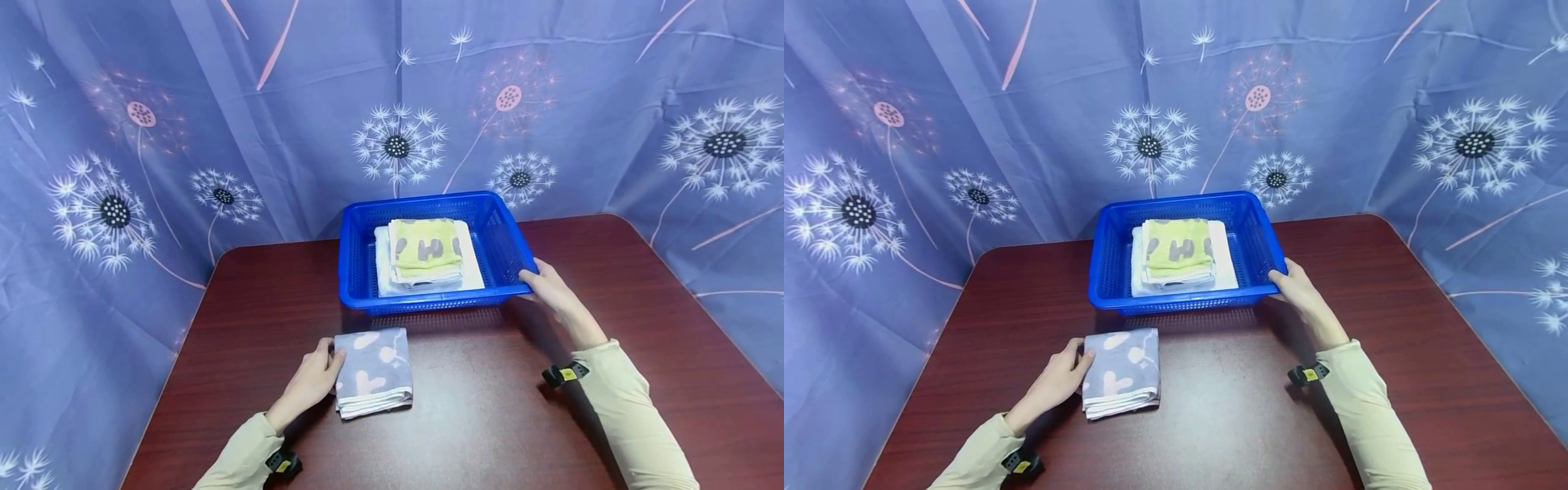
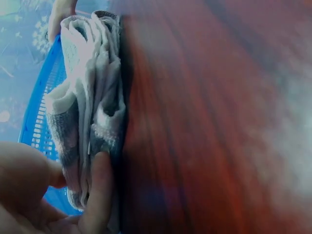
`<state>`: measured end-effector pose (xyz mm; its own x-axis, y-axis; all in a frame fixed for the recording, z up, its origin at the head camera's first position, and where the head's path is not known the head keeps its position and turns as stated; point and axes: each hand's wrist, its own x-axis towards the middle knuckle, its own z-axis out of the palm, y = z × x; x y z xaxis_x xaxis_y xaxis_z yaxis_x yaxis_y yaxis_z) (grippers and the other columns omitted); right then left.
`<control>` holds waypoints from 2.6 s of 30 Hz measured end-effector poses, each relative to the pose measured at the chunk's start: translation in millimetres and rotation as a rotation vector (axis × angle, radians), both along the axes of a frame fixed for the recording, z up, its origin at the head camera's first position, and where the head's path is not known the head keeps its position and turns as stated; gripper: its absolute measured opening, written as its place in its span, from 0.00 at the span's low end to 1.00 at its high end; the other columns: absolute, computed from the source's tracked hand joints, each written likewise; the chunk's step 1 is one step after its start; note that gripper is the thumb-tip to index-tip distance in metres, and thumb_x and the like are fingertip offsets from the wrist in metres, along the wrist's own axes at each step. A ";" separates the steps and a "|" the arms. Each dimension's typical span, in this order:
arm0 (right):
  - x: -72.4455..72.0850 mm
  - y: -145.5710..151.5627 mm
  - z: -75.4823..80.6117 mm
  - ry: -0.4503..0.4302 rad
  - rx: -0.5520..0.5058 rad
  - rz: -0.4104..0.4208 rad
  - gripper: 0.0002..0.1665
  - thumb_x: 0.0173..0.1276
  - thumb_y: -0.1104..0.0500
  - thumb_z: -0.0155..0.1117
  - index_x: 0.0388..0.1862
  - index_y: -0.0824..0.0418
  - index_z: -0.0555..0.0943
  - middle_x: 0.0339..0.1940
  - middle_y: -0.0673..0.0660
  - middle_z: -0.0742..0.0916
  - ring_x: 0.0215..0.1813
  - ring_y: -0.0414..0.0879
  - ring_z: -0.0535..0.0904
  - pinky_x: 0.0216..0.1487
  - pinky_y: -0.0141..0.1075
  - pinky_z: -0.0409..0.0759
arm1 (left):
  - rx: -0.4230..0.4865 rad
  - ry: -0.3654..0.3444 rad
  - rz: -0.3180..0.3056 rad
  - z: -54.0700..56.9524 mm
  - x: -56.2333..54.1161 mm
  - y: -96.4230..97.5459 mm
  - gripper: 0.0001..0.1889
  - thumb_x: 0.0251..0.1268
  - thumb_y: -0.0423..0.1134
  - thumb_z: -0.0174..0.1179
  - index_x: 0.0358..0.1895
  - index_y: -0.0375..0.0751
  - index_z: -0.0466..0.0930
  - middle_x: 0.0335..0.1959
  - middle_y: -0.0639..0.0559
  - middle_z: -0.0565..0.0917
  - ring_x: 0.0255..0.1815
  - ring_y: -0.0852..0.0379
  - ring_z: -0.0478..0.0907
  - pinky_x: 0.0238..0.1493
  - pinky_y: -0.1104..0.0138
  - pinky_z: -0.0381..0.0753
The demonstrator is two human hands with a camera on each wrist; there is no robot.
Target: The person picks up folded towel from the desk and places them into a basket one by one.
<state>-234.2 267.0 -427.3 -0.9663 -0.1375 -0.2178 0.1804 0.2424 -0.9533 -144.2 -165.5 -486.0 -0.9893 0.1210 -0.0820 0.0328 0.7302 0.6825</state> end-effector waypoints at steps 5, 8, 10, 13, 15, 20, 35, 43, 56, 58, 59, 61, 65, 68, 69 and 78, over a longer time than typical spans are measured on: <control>-0.5 -0.1 -0.3 0.008 0.000 -0.007 0.35 0.73 0.64 0.37 0.75 0.75 0.43 0.69 0.79 0.63 0.42 0.31 0.78 0.45 0.25 0.80 | -0.024 0.029 0.000 -0.4 -2.4 9.3 0.18 0.75 0.43 0.47 0.54 0.30 0.69 0.20 0.54 0.75 0.15 0.61 0.75 0.26 0.66 0.76; -0.9 0.0 -1.2 0.017 0.007 -0.013 0.35 0.73 0.64 0.38 0.74 0.76 0.44 0.69 0.80 0.63 0.42 0.30 0.78 0.44 0.24 0.80 | -0.040 0.027 -0.002 0.8 -3.8 13.9 0.17 0.75 0.44 0.48 0.52 0.31 0.70 0.20 0.53 0.76 0.20 0.59 0.77 0.28 0.63 0.77; -0.8 0.3 -1.8 0.023 0.014 -0.015 0.35 0.72 0.63 0.38 0.74 0.77 0.45 0.69 0.80 0.63 0.42 0.30 0.77 0.44 0.24 0.80 | -0.032 0.014 -0.019 1.7 -3.7 16.5 0.17 0.75 0.44 0.48 0.52 0.32 0.69 0.19 0.52 0.76 0.21 0.58 0.78 0.28 0.63 0.78; -0.2 0.3 -2.2 0.015 0.012 -0.017 0.35 0.72 0.63 0.38 0.74 0.76 0.45 0.69 0.80 0.63 0.41 0.30 0.78 0.44 0.24 0.81 | 0.010 -0.036 -0.042 3.7 -2.9 19.9 0.18 0.75 0.44 0.47 0.54 0.30 0.67 0.20 0.50 0.77 0.15 0.60 0.78 0.25 0.65 0.78; 0.3 0.0 -2.2 0.014 0.013 -0.017 0.35 0.73 0.63 0.38 0.74 0.76 0.45 0.69 0.80 0.63 0.41 0.30 0.78 0.44 0.24 0.81 | 0.044 -0.068 -0.056 4.4 -2.4 21.6 0.20 0.75 0.43 0.47 0.56 0.28 0.65 0.21 0.49 0.77 0.12 0.61 0.78 0.23 0.67 0.79; 1.5 -1.4 -1.1 0.013 -0.008 -0.027 0.35 0.72 0.64 0.38 0.74 0.76 0.45 0.68 0.79 0.64 0.40 0.29 0.78 0.43 0.24 0.80 | 0.080 -0.105 -0.087 6.3 -2.8 25.5 0.24 0.75 0.43 0.47 0.61 0.25 0.61 0.23 0.46 0.79 0.11 0.62 0.78 0.24 0.69 0.80; -0.3 -0.6 -2.8 0.010 0.020 -0.029 0.35 0.72 0.63 0.38 0.74 0.76 0.45 0.70 0.79 0.63 0.41 0.30 0.77 0.43 0.24 0.80 | 0.229 -0.220 -0.145 8.4 -6.5 36.9 0.25 0.75 0.40 0.47 0.64 0.23 0.57 0.27 0.43 0.79 0.16 0.56 0.81 0.20 0.66 0.81; -0.3 -0.4 -2.3 0.010 0.007 -0.029 0.36 0.73 0.63 0.38 0.75 0.75 0.44 0.70 0.79 0.63 0.42 0.31 0.78 0.45 0.25 0.81 | 0.221 -0.235 -0.149 8.6 -6.8 43.5 0.25 0.75 0.40 0.48 0.63 0.24 0.57 0.25 0.46 0.77 0.17 0.57 0.82 0.22 0.68 0.80; 0.7 0.0 -1.4 0.012 0.012 -0.037 0.35 0.73 0.62 0.38 0.75 0.74 0.45 0.70 0.78 0.63 0.41 0.31 0.78 0.43 0.23 0.80 | 0.169 -0.188 -0.150 7.1 -7.7 54.2 0.22 0.75 0.40 0.46 0.61 0.25 0.59 0.21 0.46 0.78 0.13 0.60 0.79 0.21 0.68 0.80; 1.0 -0.3 -1.3 0.013 0.008 -0.034 0.35 0.73 0.63 0.38 0.75 0.75 0.44 0.70 0.79 0.63 0.41 0.31 0.78 0.43 0.24 0.80 | 0.158 -0.175 -0.155 6.0 -8.7 56.6 0.21 0.76 0.41 0.46 0.59 0.25 0.60 0.20 0.46 0.77 0.12 0.60 0.79 0.21 0.68 0.79; 1.0 -0.8 -1.3 0.013 0.005 -0.032 0.35 0.73 0.63 0.38 0.75 0.75 0.44 0.69 0.79 0.63 0.41 0.31 0.78 0.43 0.24 0.80 | 0.155 -0.170 -0.155 5.5 -9.3 57.9 0.20 0.76 0.41 0.46 0.58 0.26 0.61 0.19 0.46 0.77 0.12 0.60 0.78 0.21 0.68 0.79; 1.1 -1.9 -1.3 0.009 -0.007 -0.032 0.36 0.72 0.63 0.38 0.75 0.75 0.44 0.69 0.79 0.63 0.40 0.31 0.78 0.43 0.24 0.80 | 0.152 -0.160 -0.157 4.8 -10.4 60.7 0.18 0.76 0.41 0.45 0.55 0.27 0.62 0.19 0.47 0.77 0.11 0.60 0.78 0.20 0.69 0.79; 1.2 -2.8 -1.7 0.009 -0.023 -0.039 0.35 0.72 0.64 0.37 0.74 0.75 0.45 0.69 0.79 0.64 0.40 0.30 0.78 0.43 0.24 0.80 | 0.157 -0.149 -0.153 4.8 -12.5 66.6 0.16 0.75 0.41 0.46 0.51 0.27 0.63 0.20 0.47 0.77 0.11 0.59 0.79 0.19 0.68 0.79; 0.7 -2.6 -2.1 0.008 -0.032 -0.036 0.35 0.72 0.64 0.37 0.74 0.75 0.44 0.69 0.79 0.63 0.41 0.31 0.78 0.43 0.23 0.80 | 0.162 -0.160 -0.148 5.7 -13.1 69.9 0.16 0.75 0.41 0.46 0.48 0.28 0.64 0.21 0.46 0.76 0.12 0.58 0.79 0.19 0.68 0.79; 0.6 -2.6 -2.2 0.008 -0.031 -0.036 0.35 0.72 0.64 0.37 0.75 0.75 0.44 0.69 0.79 0.63 0.41 0.31 0.77 0.43 0.23 0.80 | 0.163 -0.166 -0.147 5.6 -13.2 70.7 0.16 0.75 0.41 0.45 0.48 0.28 0.64 0.22 0.45 0.76 0.12 0.58 0.80 0.19 0.68 0.79; 0.2 -2.0 -2.9 0.000 -0.015 -0.043 0.36 0.72 0.64 0.37 0.75 0.75 0.44 0.70 0.78 0.63 0.41 0.31 0.77 0.43 0.24 0.80 | 0.180 -0.188 -0.151 6.2 -12.5 73.2 0.16 0.73 0.42 0.49 0.46 0.29 0.66 0.22 0.48 0.77 0.15 0.55 0.83 0.26 0.69 0.81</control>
<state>-234.0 264.9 -430.1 -0.9715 -0.0987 -0.2156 0.1900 0.2204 -0.9567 -156.7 -92.3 -479.8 -0.9286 0.2947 -0.2256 -0.0071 0.5936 0.8047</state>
